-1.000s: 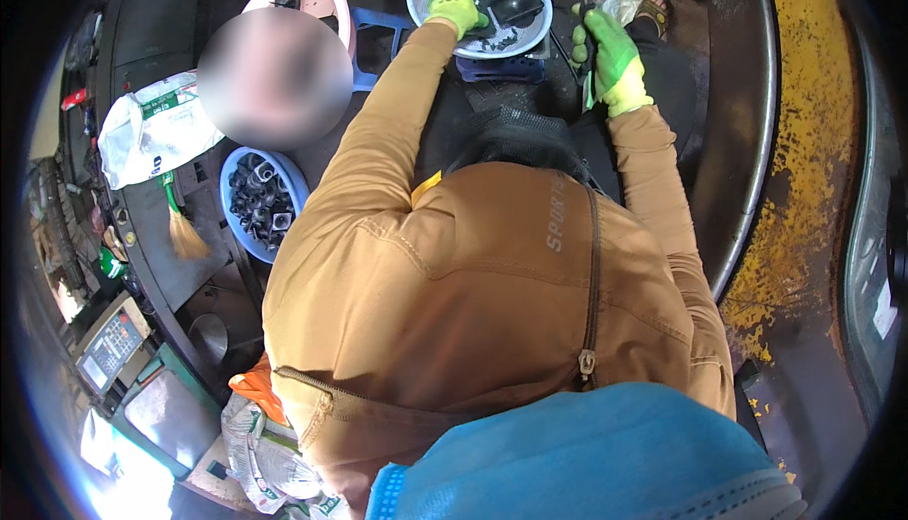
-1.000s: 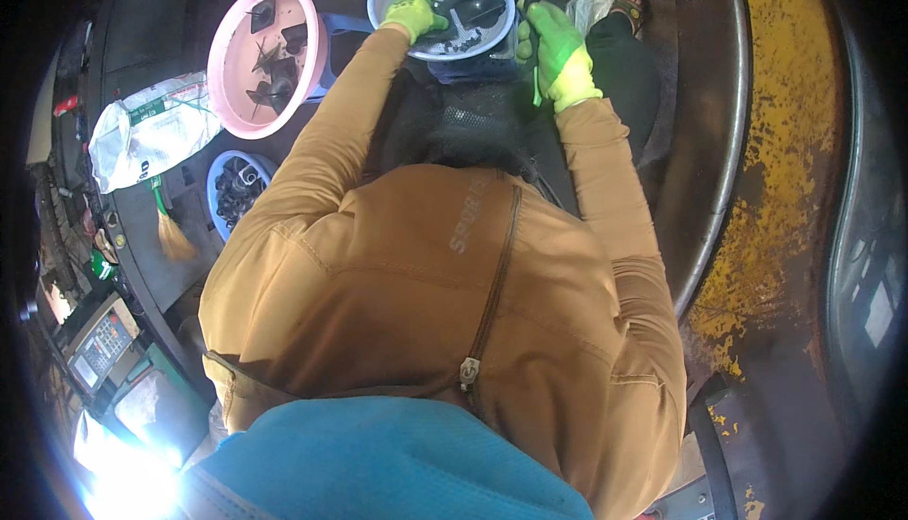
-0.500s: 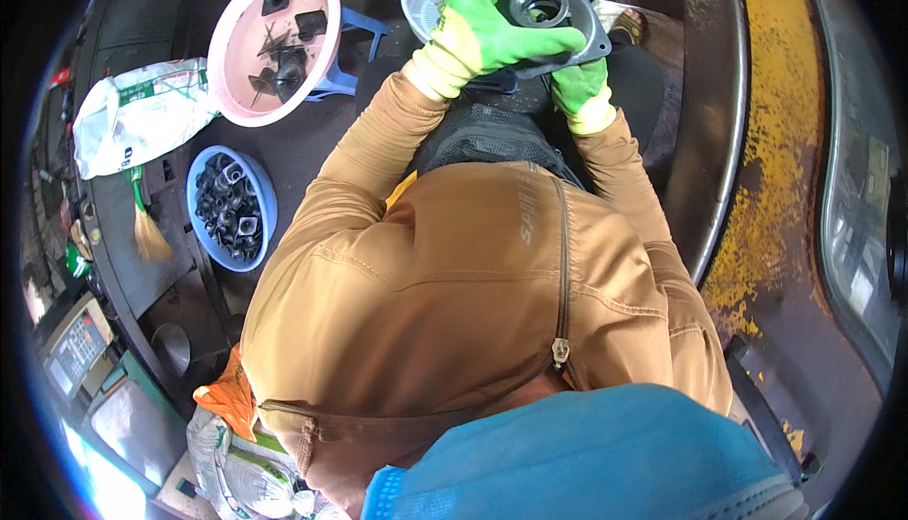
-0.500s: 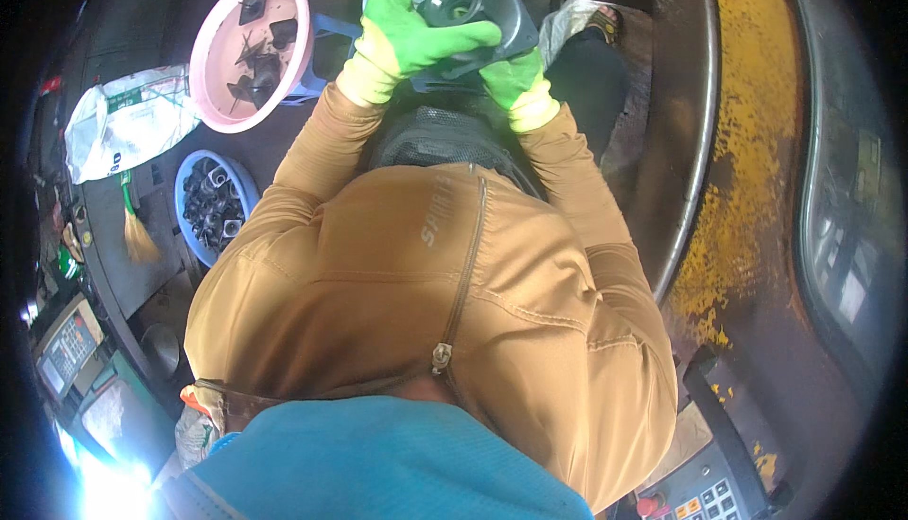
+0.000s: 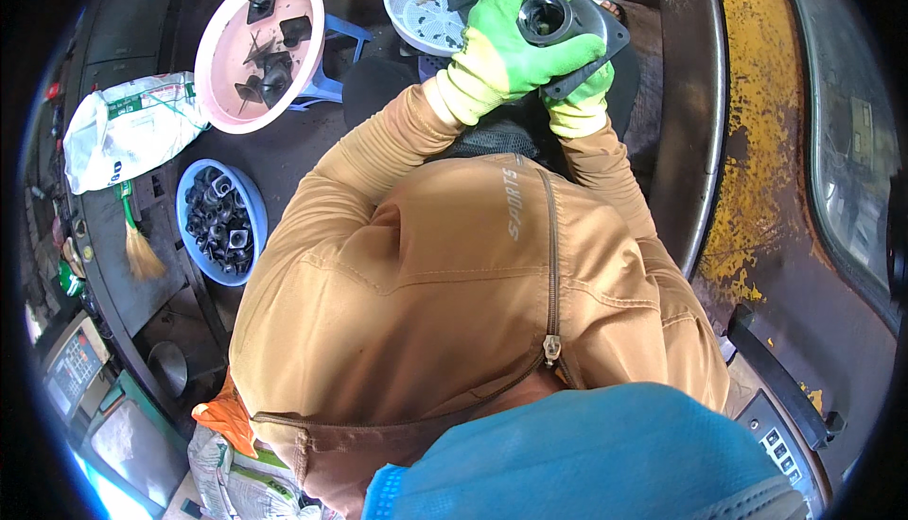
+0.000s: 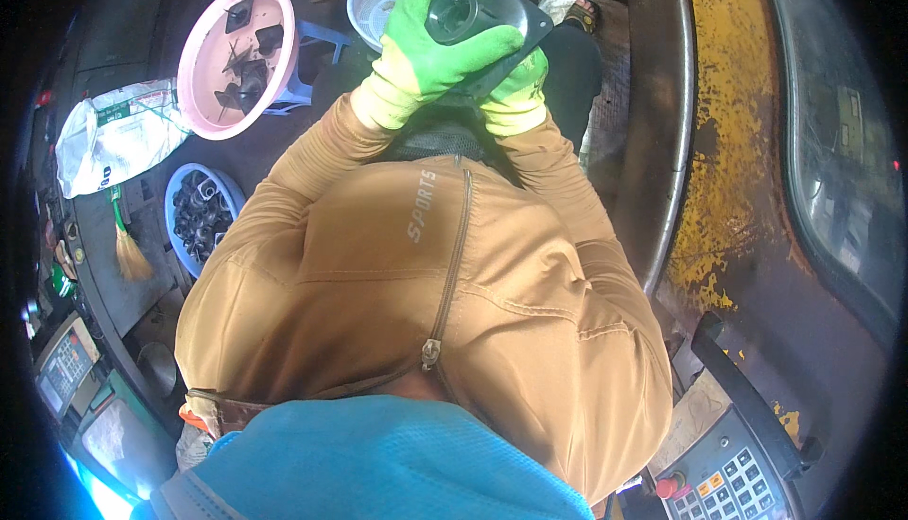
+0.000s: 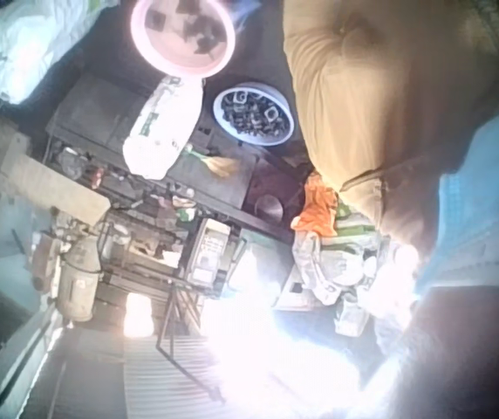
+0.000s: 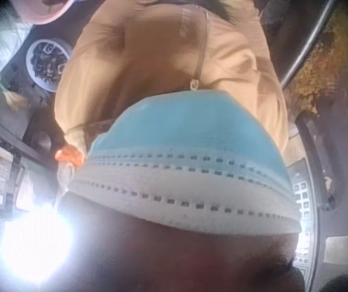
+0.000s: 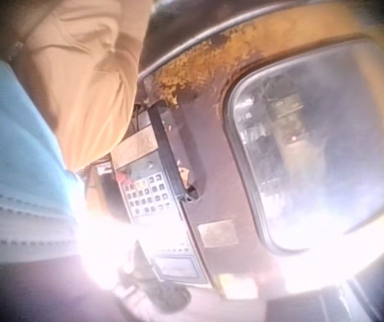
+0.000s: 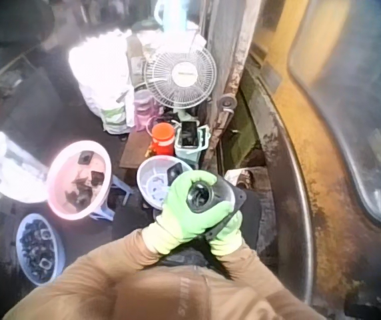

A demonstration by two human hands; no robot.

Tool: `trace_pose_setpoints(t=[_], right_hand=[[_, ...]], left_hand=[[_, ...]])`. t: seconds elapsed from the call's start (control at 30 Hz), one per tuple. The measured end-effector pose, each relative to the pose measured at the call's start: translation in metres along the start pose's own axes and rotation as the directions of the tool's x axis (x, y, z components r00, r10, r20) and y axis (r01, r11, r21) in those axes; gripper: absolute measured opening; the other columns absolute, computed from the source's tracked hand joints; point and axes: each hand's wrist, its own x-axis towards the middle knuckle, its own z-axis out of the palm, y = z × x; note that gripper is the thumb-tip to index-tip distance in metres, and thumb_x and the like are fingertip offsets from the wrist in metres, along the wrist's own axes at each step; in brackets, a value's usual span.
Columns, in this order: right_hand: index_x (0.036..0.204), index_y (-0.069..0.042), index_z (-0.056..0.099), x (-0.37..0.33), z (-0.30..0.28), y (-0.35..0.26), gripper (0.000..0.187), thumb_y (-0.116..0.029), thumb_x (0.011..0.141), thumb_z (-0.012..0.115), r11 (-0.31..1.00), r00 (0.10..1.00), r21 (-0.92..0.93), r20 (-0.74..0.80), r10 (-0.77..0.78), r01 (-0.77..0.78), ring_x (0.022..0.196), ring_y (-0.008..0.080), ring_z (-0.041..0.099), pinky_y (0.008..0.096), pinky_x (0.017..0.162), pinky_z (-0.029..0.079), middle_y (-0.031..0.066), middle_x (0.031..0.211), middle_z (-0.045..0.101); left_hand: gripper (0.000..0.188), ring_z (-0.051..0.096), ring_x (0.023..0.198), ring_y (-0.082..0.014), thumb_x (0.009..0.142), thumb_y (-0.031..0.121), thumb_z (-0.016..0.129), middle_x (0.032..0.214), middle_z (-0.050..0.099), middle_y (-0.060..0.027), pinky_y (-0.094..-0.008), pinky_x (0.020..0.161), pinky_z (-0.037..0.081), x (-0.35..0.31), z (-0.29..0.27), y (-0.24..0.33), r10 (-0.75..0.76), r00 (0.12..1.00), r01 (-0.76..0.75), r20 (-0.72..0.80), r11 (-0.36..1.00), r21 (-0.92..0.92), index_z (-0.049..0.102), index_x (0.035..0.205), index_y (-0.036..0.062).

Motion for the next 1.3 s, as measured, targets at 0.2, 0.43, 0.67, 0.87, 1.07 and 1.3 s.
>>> trace_pose_setpoints(t=[0.2, 0.43, 0.67, 0.87, 1.07, 1.3], right_hand=[[0.126, -0.002, 0.052, 0.013, -0.014, -0.039, 0.045, -0.017, 0.087, 0.069, 0.978, 0.969, -0.209, 0.240, 0.054, -0.002, 0.103, 0.0201, 0.061, 0.0324, 0.090, 0.050, 0.0078, 0.116, 0.062], [0.124, -0.001, 0.052, 0.005, -0.022, -0.045, 0.041, -0.009, 0.087, 0.068, 0.951, 0.902, 0.082, 0.352, 0.251, -0.297, 0.102, 0.0182, 0.060, 0.0316, 0.091, 0.050, 0.0085, 0.114, 0.062], [0.136, -0.004, 0.046, 0.006, -0.045, -0.021, 0.059, -0.013, 0.084, 0.072, 0.978, 0.767, -0.053, 0.612, 0.191, -0.202, 0.118, 0.0197, 0.055, 0.0322, 0.100, 0.046, 0.0107, 0.130, 0.056], [0.134, -0.006, 0.047, 0.003, -0.023, 0.001, 0.065, -0.029, 0.080, 0.074, 0.819, 0.818, 0.378, 0.546, 0.179, -0.431, 0.121, 0.0242, 0.051, 0.0369, 0.104, 0.041, 0.0104, 0.131, 0.054], [0.117, -0.002, 0.058, 0.038, -0.023, -0.003, 0.040, -0.017, 0.082, 0.071, 0.947, 0.986, -0.293, 0.133, -0.096, 0.132, 0.099, 0.0250, 0.064, 0.0375, 0.085, 0.050, 0.0112, 0.109, 0.066], [0.123, -0.003, 0.050, 0.019, 0.005, 0.024, 0.032, -0.018, 0.096, 0.053, 0.955, 0.992, 0.295, -0.122, -0.007, 0.043, 0.105, 0.0189, 0.059, 0.0302, 0.085, 0.050, 0.0082, 0.118, 0.059]], left_hand=[[0.046, 0.066, 0.083, -0.0208, 0.062, 0.027, 0.088, 0.090, 0.066, -0.0079, -0.0329, 0.077, 0.054, 0.007, -0.007, 0.002, 0.155, 0.987, -0.154, 0.036, 0.988, -0.026, 0.065, 0.096, 0.0060], [0.043, 0.065, 0.091, -0.0199, 0.065, 0.026, 0.086, 0.098, 0.066, -0.0078, -0.0321, 0.082, 0.052, 0.014, -0.023, 0.010, 0.144, 0.940, -0.097, 0.310, 0.982, -0.163, 0.066, 0.099, 0.0073], [0.042, 0.064, 0.095, -0.0196, 0.068, 0.023, 0.084, 0.100, 0.067, -0.0070, -0.0329, 0.086, 0.051, 0.025, -0.036, 0.006, 0.113, 0.766, 0.074, 0.633, 0.962, -0.262, 0.066, 0.101, 0.0057], [0.045, 0.059, 0.109, -0.0228, 0.062, 0.015, 0.080, 0.114, 0.065, -0.0097, -0.0357, 0.099, 0.044, 0.052, -0.040, -0.005, 0.249, 0.481, 0.246, 0.841, 0.882, -0.402, 0.063, 0.102, 0.0026], [0.072, 0.056, 0.115, -0.0179, 0.071, 0.017, 0.079, 0.124, 0.060, -0.0119, -0.0318, 0.098, 0.044, 0.051, -0.041, -0.010, -0.169, 0.839, 0.270, 0.517, 0.954, -0.127, 0.050, 0.135, 0.0038], [0.050, 0.061, 0.108, -0.0204, 0.065, 0.022, 0.086, 0.114, 0.066, -0.0105, -0.0335, 0.095, 0.048, 0.018, -0.001, -0.013, 0.165, 0.985, -0.161, 0.054, 0.985, -0.068, 0.065, 0.106, 0.0039]])
